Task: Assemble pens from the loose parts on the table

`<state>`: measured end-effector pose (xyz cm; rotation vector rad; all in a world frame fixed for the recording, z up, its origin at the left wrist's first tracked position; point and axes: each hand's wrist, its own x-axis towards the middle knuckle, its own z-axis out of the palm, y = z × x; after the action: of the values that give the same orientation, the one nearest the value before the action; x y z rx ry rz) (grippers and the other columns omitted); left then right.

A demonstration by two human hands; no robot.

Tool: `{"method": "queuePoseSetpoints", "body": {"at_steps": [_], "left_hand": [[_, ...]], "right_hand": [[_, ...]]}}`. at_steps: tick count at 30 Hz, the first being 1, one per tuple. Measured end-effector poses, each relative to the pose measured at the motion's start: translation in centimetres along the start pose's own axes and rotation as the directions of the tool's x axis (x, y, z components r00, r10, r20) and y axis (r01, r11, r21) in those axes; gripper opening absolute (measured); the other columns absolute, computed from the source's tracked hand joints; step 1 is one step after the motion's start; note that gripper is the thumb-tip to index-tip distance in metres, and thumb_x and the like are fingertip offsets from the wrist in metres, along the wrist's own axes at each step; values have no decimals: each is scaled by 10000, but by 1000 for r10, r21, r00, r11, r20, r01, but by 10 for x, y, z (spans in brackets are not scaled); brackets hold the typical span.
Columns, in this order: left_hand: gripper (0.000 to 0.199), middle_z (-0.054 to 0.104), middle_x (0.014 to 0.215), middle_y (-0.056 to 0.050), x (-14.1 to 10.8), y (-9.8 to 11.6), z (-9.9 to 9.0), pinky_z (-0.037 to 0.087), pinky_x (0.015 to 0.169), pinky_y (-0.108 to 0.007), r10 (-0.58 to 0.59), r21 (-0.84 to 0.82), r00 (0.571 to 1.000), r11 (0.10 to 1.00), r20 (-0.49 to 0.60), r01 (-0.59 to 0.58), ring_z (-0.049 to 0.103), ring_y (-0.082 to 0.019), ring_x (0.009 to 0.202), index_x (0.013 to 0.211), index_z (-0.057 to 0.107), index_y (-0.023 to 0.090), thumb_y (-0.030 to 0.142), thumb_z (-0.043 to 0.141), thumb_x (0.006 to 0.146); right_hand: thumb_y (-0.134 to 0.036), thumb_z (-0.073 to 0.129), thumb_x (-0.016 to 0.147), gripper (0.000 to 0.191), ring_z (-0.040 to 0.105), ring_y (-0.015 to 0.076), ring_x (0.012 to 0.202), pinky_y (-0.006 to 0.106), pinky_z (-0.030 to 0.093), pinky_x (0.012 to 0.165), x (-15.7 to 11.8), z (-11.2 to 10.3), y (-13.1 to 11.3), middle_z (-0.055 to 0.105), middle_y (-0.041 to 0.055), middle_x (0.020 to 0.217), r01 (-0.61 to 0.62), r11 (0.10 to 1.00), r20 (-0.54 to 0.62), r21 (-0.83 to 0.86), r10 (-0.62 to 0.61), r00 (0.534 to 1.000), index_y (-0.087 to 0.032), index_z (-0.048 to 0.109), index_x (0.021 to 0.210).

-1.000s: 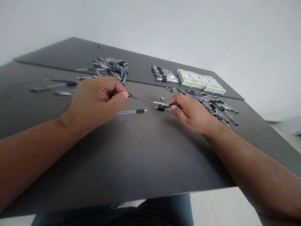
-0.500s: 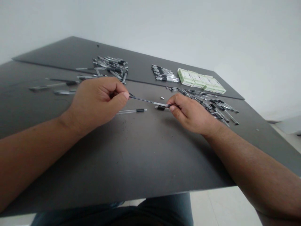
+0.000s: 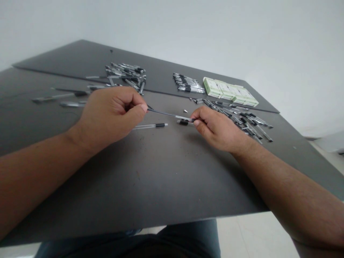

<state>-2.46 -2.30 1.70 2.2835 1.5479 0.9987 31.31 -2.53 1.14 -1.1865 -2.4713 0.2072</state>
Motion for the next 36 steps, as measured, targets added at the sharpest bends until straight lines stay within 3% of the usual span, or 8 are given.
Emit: {"method": "queuePoseSetpoints", "body": {"at_steps": [5, 36], "left_hand": [[364, 772, 762, -6, 0, -3, 6, 462, 746, -388, 24, -7, 997, 1000, -75, -24, 708, -230, 769, 824, 753, 262, 547, 556, 933], [363, 806, 835, -22, 0, -4, 5, 478, 793, -392, 14, 46, 998, 999, -59, -11, 741, -251, 845, 865, 787, 250, 517, 557, 955]], "right_hand": [[-275, 549, 1129, 160, 717, 290, 919, 413, 541, 872, 0, 3, 5, 838, 117, 1111, 77, 997, -42, 6, -76, 996, -243, 700, 1171], [-293, 564, 1128, 150, 701, 291, 870, 426, 539, 835, 0, 5, 8, 823, 107, 1066, 72, 997, -49, 4, -72, 996, -245, 701, 1162]]}}
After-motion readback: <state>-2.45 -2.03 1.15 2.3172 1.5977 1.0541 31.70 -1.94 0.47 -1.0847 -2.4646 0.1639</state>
